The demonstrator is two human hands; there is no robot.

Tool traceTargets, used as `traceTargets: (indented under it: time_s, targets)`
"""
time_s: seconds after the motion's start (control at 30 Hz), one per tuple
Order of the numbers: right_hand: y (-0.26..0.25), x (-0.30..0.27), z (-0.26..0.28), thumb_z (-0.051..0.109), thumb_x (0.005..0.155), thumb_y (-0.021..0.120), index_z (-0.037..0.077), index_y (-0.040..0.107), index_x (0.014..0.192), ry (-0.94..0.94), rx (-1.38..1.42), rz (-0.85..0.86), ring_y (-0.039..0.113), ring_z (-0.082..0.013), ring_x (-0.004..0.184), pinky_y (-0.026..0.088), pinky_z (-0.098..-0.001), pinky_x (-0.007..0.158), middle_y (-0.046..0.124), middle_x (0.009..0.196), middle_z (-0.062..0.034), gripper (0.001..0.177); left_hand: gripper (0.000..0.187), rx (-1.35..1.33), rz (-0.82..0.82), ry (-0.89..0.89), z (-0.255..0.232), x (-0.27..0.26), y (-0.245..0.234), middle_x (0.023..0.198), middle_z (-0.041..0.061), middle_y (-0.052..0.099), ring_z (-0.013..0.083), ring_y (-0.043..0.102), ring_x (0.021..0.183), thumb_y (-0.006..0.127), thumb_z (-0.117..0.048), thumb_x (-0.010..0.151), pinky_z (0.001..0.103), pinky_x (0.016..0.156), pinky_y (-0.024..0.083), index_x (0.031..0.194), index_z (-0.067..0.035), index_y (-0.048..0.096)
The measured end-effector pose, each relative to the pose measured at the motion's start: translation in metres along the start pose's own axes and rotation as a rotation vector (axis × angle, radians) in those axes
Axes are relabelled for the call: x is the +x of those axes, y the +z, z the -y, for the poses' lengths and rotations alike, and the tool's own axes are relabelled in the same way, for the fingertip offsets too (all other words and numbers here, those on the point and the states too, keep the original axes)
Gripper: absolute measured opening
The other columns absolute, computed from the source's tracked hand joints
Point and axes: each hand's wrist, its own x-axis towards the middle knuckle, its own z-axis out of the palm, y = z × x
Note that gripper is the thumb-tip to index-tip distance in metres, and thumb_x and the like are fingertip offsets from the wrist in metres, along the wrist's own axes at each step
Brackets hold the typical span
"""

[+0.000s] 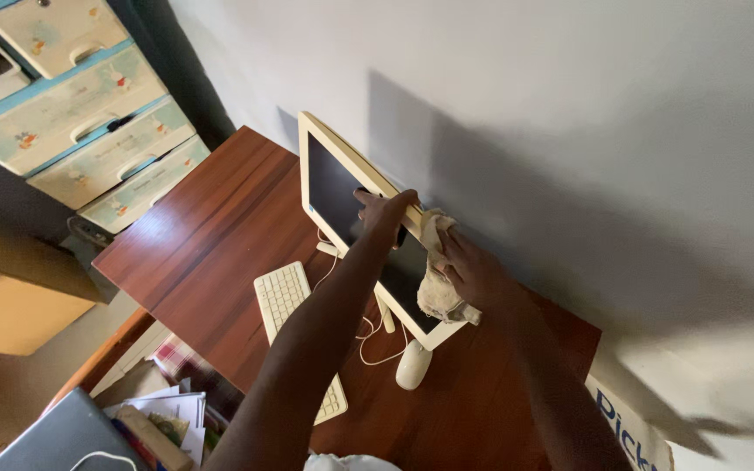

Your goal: The person wipes down a computer monitor, keyboard, and desk surface with a cloth, lifting and turning the monitor to clean its back and edges.

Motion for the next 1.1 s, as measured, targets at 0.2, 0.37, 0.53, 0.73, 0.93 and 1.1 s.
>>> traceTargets:
  time_s: [0.2,0.37,0.53,0.73,0.93,1.1]
  targets:
    - [0.029,-0.023,-0.006,0.028,0.101,0.051,-0.002,0.031,0.154,-0.007,0.384,0.005,0.057,-0.045,0.124,0.05,-0.0542,0.102,0.045,0.147,-0.0297,0.064,0.141,-0.052,0.052,0.01,0.011,-0.01,-0.04,0.146,0.031,0.039,0.0495,0.059,0.119,0.085,-0.028,0.066,0.067,0.09,0.058,0.16,-0.017,-0.019]
    - [0.072,-0.041,0.02,0.033,0.102,0.049,-0.001,0.03,0.155,0.089,0.733,0.095,0.053,-0.0452,0.128,0.047,-0.0549,0.105,0.042,0.15,-0.0297,0.067,0.127,-0.285,0.147,-0.012,0.027,-0.032,-0.088,0.122,0.032,0.058,0.0457,0.067,0.098,0.074,-0.015,0.067,0.061,0.08,0.062,0.157,-0.024,-0.015]
    - [0.098,-0.024,0.057,0.037,0.102,0.047,-0.001,0.029,0.156,0.12,0.864,0.139,0.05,-0.0453,0.132,0.045,-0.0557,0.109,0.04,0.152,-0.0296,0.069,0.09,-0.602,0.165,0.153,0.063,-0.037,-0.117,0.109,0.023,0.053,0.0331,0.065,0.084,0.063,-0.004,0.073,0.055,0.075,0.061,0.149,-0.011,0.015]
    - [0.121,0.036,0.095,0.043,0.103,0.045,0.0,0.028,0.158,0.122,0.881,0.085,0.046,-0.0455,0.137,0.042,-0.0566,0.112,0.037,0.155,-0.0296,0.072,0.065,-0.831,0.42,0.11,0.099,-0.039,-0.15,0.12,0.031,0.058,0.0336,0.068,0.089,0.055,-0.04,0.096,0.048,0.083,0.059,0.141,0.006,0.049]
    - [0.139,0.082,0.121,0.048,0.103,0.043,0.001,0.027,0.159,0.087,0.861,0.076,0.042,-0.0457,0.141,0.039,-0.0575,0.116,0.034,0.158,-0.0295,0.075,0.086,-0.794,0.311,-0.032,0.094,-0.069,-0.184,0.138,0.024,0.057,0.0351,0.061,0.119,0.051,-0.068,0.09,0.05,0.101,0.05,0.152,-0.01,0.04]
    - [0.14,0.112,0.123,0.053,0.104,0.041,0.002,0.026,0.16,0.068,0.794,0.1,0.039,-0.0458,0.145,0.037,-0.0583,0.119,0.032,0.16,-0.0294,0.077,0.088,-0.848,0.333,-0.048,0.095,-0.084,-0.198,0.147,0.024,0.051,0.0402,0.053,0.132,0.054,-0.066,0.088,0.055,0.112,0.043,0.154,-0.01,0.038]
